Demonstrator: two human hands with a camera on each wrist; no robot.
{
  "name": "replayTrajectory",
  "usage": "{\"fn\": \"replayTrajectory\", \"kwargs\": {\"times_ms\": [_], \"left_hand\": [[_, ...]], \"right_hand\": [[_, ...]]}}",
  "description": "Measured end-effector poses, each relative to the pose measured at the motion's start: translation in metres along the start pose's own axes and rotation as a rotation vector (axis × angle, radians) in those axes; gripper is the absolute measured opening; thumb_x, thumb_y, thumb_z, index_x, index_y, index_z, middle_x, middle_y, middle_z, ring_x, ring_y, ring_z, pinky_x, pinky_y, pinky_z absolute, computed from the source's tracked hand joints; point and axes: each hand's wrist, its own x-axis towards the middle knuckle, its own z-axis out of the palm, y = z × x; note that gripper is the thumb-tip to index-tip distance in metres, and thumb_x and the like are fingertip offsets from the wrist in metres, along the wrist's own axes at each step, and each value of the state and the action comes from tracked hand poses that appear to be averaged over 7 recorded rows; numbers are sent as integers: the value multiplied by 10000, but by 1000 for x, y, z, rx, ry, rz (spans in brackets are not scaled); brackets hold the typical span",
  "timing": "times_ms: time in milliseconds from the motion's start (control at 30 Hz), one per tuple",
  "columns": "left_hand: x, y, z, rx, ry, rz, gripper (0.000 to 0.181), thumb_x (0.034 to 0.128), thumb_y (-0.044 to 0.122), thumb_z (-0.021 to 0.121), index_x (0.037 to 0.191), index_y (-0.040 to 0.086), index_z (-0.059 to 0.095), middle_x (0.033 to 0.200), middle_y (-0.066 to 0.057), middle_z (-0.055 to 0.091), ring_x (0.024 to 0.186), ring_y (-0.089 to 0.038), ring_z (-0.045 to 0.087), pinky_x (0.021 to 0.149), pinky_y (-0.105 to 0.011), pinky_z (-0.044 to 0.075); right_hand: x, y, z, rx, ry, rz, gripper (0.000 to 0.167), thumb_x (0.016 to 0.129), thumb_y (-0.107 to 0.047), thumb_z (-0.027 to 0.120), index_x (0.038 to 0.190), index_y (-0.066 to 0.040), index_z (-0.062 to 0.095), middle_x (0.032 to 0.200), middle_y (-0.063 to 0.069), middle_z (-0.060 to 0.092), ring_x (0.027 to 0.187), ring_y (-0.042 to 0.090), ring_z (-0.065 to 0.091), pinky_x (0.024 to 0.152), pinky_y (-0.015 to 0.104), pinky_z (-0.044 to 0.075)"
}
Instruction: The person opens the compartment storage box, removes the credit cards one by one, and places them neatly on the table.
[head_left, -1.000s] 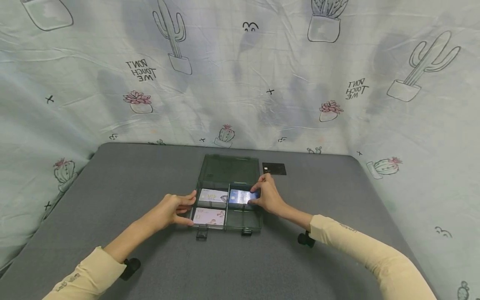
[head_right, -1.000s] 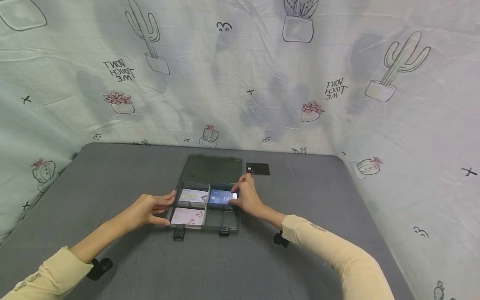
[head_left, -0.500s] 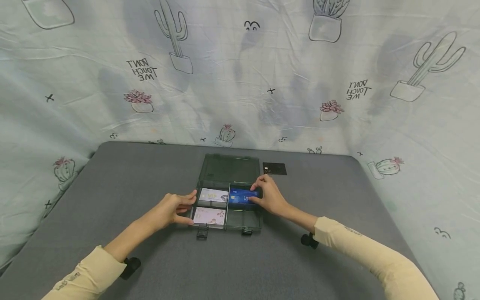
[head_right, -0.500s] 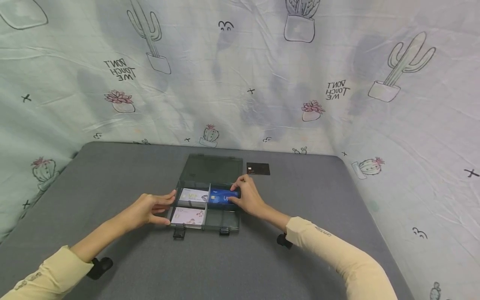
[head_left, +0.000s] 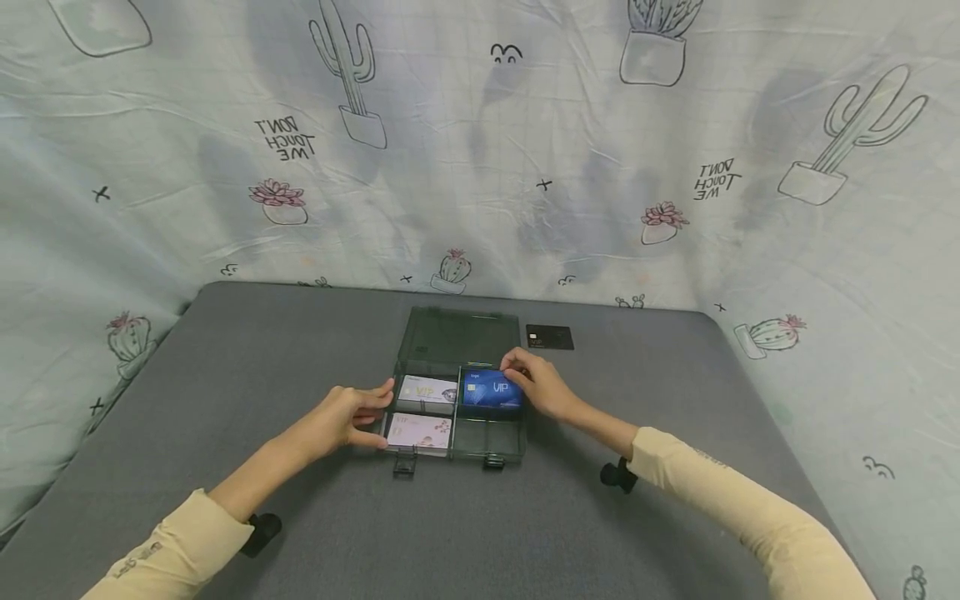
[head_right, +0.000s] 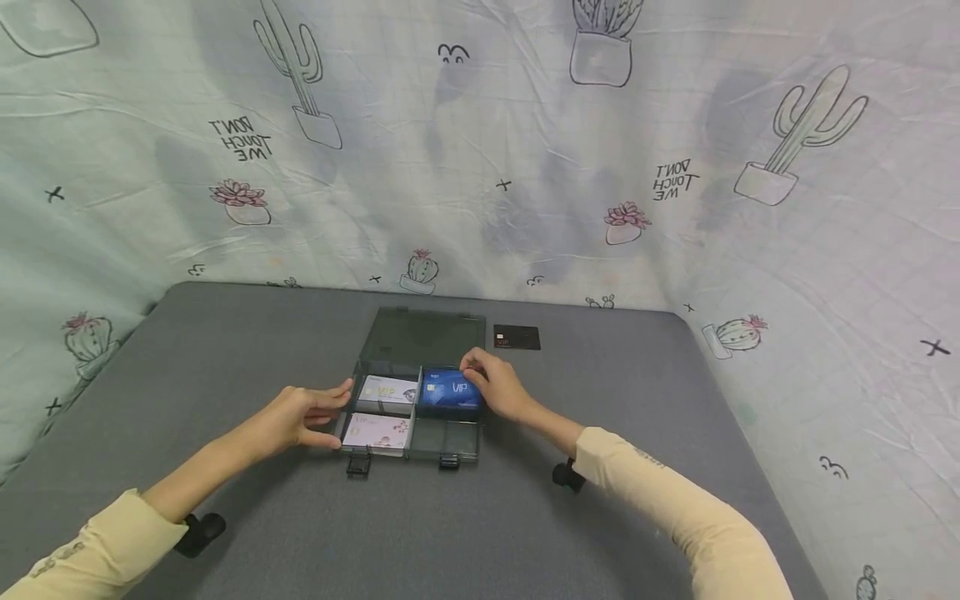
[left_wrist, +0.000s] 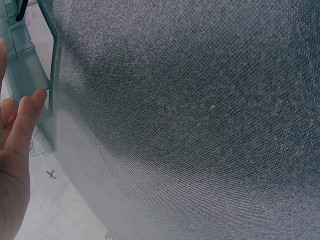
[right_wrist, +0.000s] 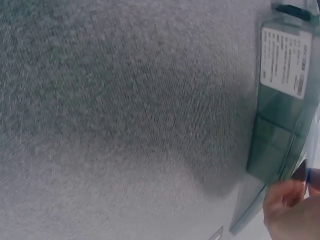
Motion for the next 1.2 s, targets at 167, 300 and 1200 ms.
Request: {"fn": "replayTrajectory", "kwargs": {"times_ms": [167,300,1200], "left_hand": [[0,1,-1,-10,-4,3,687,702,69,824,1265,-169,509,1428,-300,327,1197,-440,484,860,-331,558],[1,2,-2,-23,-8,-2,689,704,64,823,1268,-169,504,1430,-304,320,1199,-443,479,863,-337,556],[-2,2,-5,-2,-11,22,682,717,85,819,1262,-178,505,1416,-328,325,1167,-443,511,841,-321,567]], "right_hand": [[-3,3,-13,206,-57,175,186,1028,-94,458,1115,-36,612,1021,149,625,643,167,589,516,277,530],[-9,6,-19,387,-130,287,222,1034,-108,452,1152,-11,612,958,170,620,594,179,628,473,316,580],[-30,9,-14,165,-137,90,584,748,-106,837,1274,10,609,1220,177,522,833,152,588,697,222,572]]}}
